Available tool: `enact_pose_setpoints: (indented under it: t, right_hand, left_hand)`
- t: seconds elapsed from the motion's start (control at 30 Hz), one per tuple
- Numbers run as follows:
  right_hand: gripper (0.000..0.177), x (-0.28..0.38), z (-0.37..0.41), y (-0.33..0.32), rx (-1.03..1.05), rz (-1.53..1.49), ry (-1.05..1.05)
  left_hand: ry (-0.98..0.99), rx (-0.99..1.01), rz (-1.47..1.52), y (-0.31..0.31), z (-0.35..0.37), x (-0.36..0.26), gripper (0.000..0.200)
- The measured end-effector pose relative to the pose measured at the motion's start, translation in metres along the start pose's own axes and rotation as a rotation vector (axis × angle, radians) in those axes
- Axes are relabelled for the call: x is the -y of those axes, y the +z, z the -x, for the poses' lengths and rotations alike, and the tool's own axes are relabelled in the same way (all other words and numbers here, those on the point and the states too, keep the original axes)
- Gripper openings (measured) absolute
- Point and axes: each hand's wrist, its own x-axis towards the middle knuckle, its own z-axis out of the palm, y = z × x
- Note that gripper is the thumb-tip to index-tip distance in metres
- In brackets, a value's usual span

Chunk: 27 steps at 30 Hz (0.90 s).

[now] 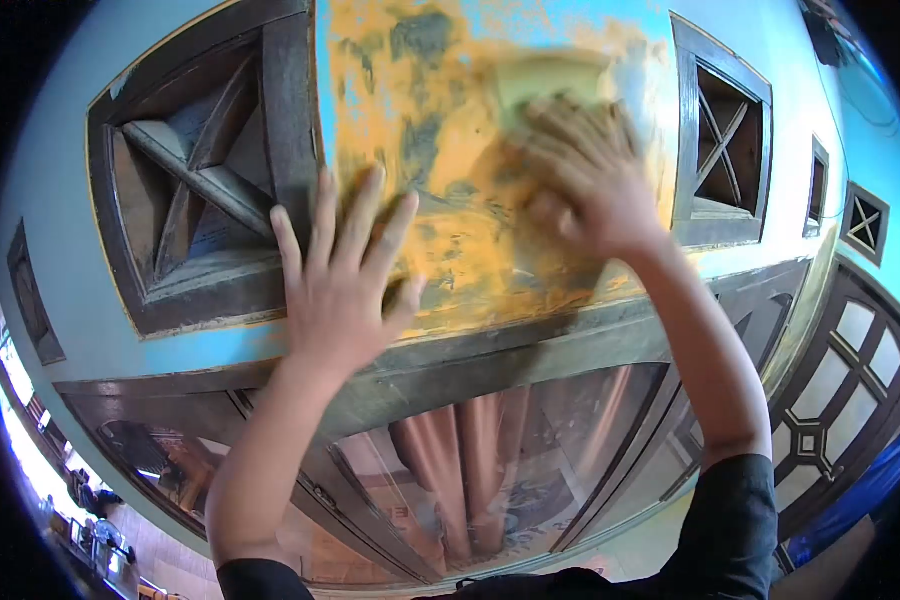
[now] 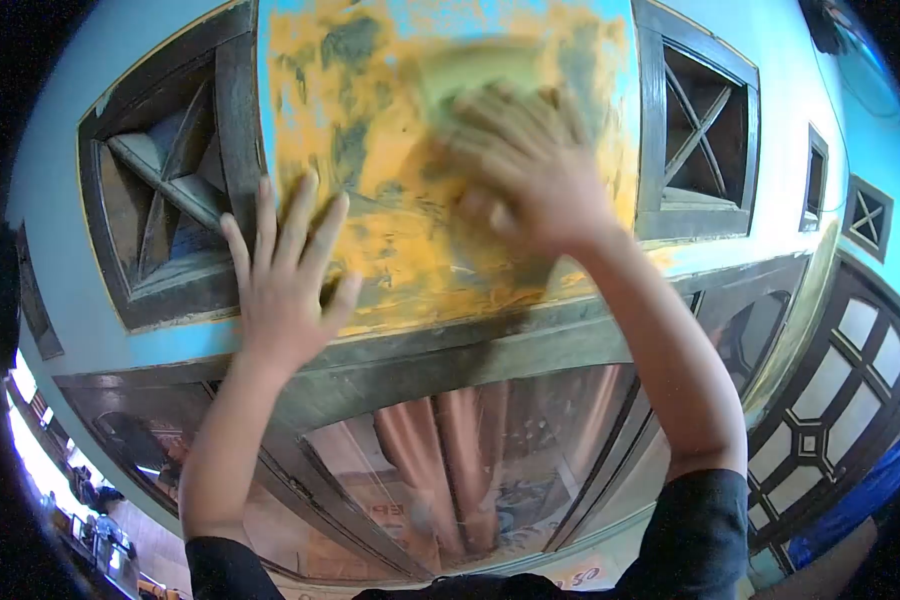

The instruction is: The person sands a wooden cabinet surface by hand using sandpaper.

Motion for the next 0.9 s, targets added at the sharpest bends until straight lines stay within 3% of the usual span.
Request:
enact_pose_setpoints:
  t: [0.07,0.13,0.23,0.3,0.33,0.4,0.43,0.57,0.6,0.67,0.77,0.9]
  right_hand:
    - [0.049,-0.033,-0.003,0.0,-0.234,0.025,0.151]
    - [0.037,-0.035,-0.006,-0.015,-0.244,0.063,0.059]
    - [0.036,-0.053,-0.008,-0.029,-0.164,-0.251,-0.027]
    - [0.036,-0.048,-0.016,-0.039,-0.128,-0.408,0.128]
    - [0.033,-0.046,-0.019,-0.04,-0.104,-0.434,0.205]
    - [0.029,-0.047,-0.03,-0.037,-0.044,-0.431,0.202]
    - [0.027,-0.048,-0.036,-0.033,-0.017,-0.429,0.202]
    - [0.025,-0.046,-0.047,-0.003,-0.364,-0.201,0.038]
    - [0.024,-0.044,-0.044,0.001,-0.346,-0.114,0.04]
    - [0.033,-0.038,-0.038,0.008,-0.37,-0.101,0.086]
    - [0.051,-0.047,-0.036,0.016,-0.368,-0.158,0.03]
    - [0.072,-0.032,-0.021,0.01,-0.147,-0.026,0.087]
  left_hand:
    - [0.018,-0.057,0.024,-0.004,-0.027,0.003,0.069]
    - [0.048,-0.117,0.045,-0.006,-0.057,0.009,0.069]
    - [0.085,-0.254,0.022,-0.007,-0.097,0.014,0.059]
    - [0.122,-0.325,0.045,-0.005,-0.12,0.015,0.053]
    - [0.097,-0.26,0.029,-0.009,-0.128,0.01,0.055]
    - [0.047,-0.138,-0.004,-0.02,-0.143,0.0,0.06]
    - [0.058,-0.213,-0.056,-0.017,-0.148,-0.003,0.057]
    - [0.066,-0.255,-0.132,-0.011,-0.152,-0.007,0.059]
    - [0.09,-0.307,-0.104,-0.006,-0.151,-0.005,0.056]
    - [0.131,-0.419,-0.052,0.002,-0.151,0.0,0.052]
    - [0.093,-0.415,-0.027,0.003,-0.148,0.0,0.052]
    - [0.068,-0.431,-0.049,0.003,-0.148,-0.001,0.048]
